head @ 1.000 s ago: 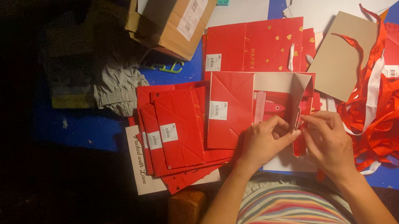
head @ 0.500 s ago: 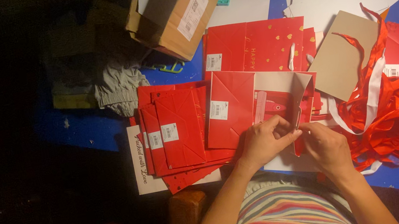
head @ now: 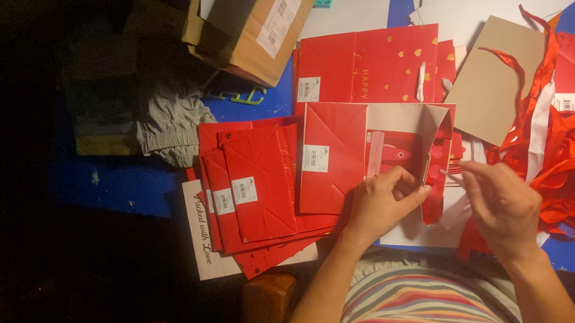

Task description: The person ties white and red ribbons around red envelopes and gift boxes on a blue table. They repeatedly thread ribbons through slots, tie knots, and adjust the bows while handling multiple envelopes and boxes.

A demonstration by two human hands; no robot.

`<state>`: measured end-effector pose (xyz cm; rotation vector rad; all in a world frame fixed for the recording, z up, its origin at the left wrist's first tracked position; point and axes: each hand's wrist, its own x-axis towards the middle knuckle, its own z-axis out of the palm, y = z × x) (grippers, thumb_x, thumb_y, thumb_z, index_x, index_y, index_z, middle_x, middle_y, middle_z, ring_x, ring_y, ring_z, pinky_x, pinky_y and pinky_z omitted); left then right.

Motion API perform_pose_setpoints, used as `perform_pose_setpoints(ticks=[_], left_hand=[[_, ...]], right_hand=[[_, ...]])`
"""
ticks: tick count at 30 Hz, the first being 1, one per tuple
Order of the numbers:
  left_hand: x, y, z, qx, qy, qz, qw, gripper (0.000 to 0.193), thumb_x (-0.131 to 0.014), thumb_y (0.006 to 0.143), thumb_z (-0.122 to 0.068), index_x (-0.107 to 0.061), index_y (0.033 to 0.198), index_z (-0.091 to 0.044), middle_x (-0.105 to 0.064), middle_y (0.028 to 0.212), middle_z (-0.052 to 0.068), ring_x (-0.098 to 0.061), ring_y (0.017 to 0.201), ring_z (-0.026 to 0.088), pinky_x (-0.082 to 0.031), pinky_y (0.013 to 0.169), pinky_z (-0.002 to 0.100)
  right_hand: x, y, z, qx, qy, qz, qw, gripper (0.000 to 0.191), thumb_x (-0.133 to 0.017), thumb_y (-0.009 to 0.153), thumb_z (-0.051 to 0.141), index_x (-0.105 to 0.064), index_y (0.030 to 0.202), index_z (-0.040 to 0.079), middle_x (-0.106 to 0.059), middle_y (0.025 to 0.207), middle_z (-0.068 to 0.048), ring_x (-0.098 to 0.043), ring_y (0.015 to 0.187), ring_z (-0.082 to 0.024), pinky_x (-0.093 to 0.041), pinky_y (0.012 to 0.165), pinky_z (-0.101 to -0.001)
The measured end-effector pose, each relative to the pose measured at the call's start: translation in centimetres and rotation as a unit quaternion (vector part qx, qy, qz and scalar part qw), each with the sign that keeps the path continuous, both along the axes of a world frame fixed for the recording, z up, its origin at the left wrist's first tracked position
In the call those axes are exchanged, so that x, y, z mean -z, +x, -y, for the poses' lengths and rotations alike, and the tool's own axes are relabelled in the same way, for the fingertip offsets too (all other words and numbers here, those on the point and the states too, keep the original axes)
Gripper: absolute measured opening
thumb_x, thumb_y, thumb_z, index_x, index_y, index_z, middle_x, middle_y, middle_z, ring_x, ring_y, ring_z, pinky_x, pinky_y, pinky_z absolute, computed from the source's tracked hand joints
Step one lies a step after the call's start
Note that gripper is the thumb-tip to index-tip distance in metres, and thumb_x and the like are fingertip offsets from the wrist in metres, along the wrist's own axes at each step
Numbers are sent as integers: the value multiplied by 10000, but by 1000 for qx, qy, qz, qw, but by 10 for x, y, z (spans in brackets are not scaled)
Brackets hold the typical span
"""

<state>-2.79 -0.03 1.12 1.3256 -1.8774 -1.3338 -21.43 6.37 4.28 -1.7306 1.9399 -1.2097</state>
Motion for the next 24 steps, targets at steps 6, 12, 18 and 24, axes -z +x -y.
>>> perform_pose_setpoints(ticks=[6,12,18,24], left_hand=[[1,2,-1,-35,-53,1,998,277,-741,895,-297,-608,878,-55,-638,692,127,-666,634,283,-524,623,388],[-12,0,-9,-72,-131,-35,988,228,-714,895,-217,-572,852,-44,-596,669,155,-645,605,321,-501,579,401],[-37,9,-9,-93,-217,-71,969,196,-719,881,-157,-571,813,-47,-614,707,152,-663,645,323,-523,592,396],[-65,11,-7,25,-245,-87,965,162,-764,871,-175,-631,846,-85,-671,801,79,-676,758,272,-548,692,390]], right_hand=[[-37,-16,9,77,-26,-8,997,271,-673,938,-11,-660,1208,-20,-573,1171,-209,-571,669,-185,-487,680,-336],[-24,-5,4,4,19,18,1000,258,-665,1057,66,-653,1314,61,-653,1224,-93,-694,922,-191,-556,783,-296],[1,8,20,-67,115,206,969,431,-544,1040,83,-529,1468,36,-648,1295,-119,-663,935,-165,-552,781,-312],[12,-2,23,-133,131,370,910,447,-599,1018,92,-560,1445,-34,-670,1281,-118,-608,1015,-164,-494,840,-319]])
